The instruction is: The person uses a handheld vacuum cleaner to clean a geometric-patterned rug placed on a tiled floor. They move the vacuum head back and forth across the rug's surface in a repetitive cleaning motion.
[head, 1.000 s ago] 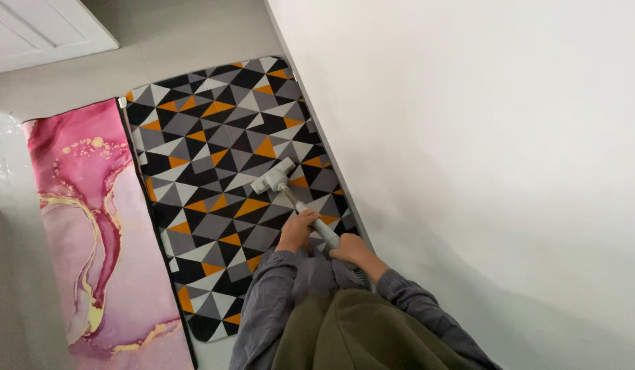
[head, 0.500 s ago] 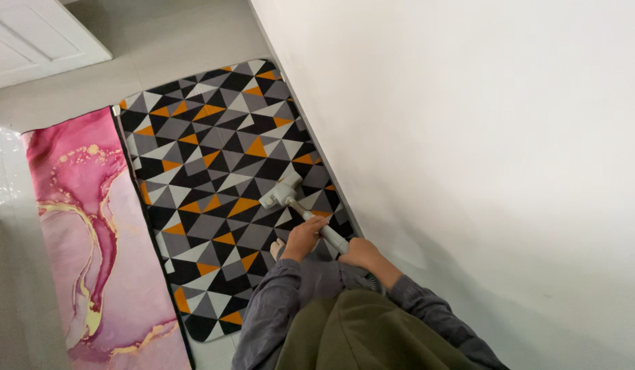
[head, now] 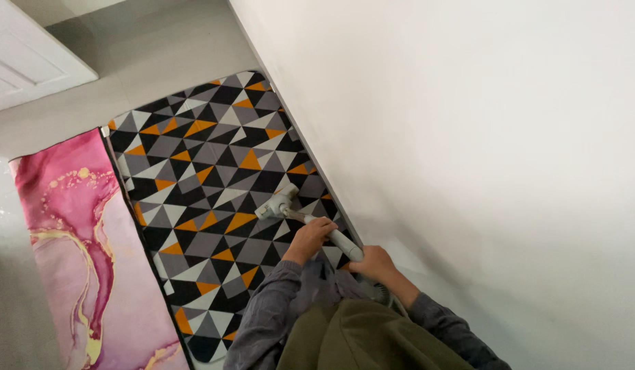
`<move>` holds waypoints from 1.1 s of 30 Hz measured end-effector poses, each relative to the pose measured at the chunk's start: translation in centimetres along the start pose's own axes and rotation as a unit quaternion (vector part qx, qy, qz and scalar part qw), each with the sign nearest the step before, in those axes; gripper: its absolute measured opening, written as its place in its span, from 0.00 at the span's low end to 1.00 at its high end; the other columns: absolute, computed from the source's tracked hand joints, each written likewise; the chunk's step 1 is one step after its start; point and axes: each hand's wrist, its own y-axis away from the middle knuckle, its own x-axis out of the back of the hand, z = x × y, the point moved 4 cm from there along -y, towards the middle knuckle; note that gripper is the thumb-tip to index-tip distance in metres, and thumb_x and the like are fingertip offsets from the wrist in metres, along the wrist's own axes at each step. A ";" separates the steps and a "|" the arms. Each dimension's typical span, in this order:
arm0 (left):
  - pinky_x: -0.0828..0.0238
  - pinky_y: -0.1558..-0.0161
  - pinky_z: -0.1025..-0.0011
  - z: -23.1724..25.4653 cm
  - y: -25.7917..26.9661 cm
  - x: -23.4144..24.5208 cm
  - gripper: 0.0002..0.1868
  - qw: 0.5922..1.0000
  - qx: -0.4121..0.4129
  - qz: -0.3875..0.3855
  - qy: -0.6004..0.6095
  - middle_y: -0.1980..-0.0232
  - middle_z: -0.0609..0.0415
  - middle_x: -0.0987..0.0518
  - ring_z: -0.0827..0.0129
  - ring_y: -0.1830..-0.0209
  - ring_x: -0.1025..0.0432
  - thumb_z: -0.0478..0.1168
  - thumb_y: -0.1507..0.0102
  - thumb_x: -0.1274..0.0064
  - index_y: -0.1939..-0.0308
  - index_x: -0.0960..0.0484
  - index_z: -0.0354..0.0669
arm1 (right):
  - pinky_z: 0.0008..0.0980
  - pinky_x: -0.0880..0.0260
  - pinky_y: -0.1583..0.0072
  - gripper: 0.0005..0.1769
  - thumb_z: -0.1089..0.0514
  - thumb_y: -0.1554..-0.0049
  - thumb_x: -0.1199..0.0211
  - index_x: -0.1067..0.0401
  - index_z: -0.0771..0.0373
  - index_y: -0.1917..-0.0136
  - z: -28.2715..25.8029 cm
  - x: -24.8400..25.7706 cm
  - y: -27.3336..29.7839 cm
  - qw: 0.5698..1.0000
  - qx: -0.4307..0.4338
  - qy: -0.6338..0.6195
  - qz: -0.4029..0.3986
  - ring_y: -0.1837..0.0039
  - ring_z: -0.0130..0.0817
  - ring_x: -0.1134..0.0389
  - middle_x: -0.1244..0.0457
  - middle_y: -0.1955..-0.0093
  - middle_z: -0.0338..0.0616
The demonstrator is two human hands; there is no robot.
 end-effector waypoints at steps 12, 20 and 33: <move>0.23 0.46 0.62 -9.2 -9.8 6.0 0.19 0.999 -0.024 0.004 -0.028 0.44 0.59 0.21 0.59 0.42 0.26 0.29 0.42 0.42 0.48 0.16 0.48 | 0.45 0.28 0.57 0.26 0.42 0.57 0.32 0.25 0.71 0.61 -5.6 0.8 -11.6 0.997 0.001 -0.038 0.061 0.63 0.46 0.29 0.31 0.65 0.54; 0.24 0.47 0.62 -15.2 -14.4 7.3 0.20 0.999 0.013 0.004 -0.035 0.43 0.57 0.21 0.59 0.42 0.25 0.26 0.43 0.44 0.48 0.16 0.46 | 0.45 0.28 0.55 0.25 0.42 0.55 0.31 0.25 0.66 0.56 -9.5 0.6 -18.6 0.996 -0.010 -0.048 0.074 0.59 0.46 0.29 0.31 0.61 0.53; 0.23 0.45 0.62 -15.8 -11.1 2.1 0.22 0.993 0.101 -0.065 -0.018 0.38 0.63 0.21 0.59 0.44 0.24 0.29 0.41 0.43 0.46 0.15 0.56 | 0.42 0.27 0.55 0.25 0.45 0.48 0.31 0.24 0.72 0.52 -8.2 -1.5 -16.5 1.000 -0.023 -0.008 0.011 0.59 0.44 0.28 0.30 0.58 0.57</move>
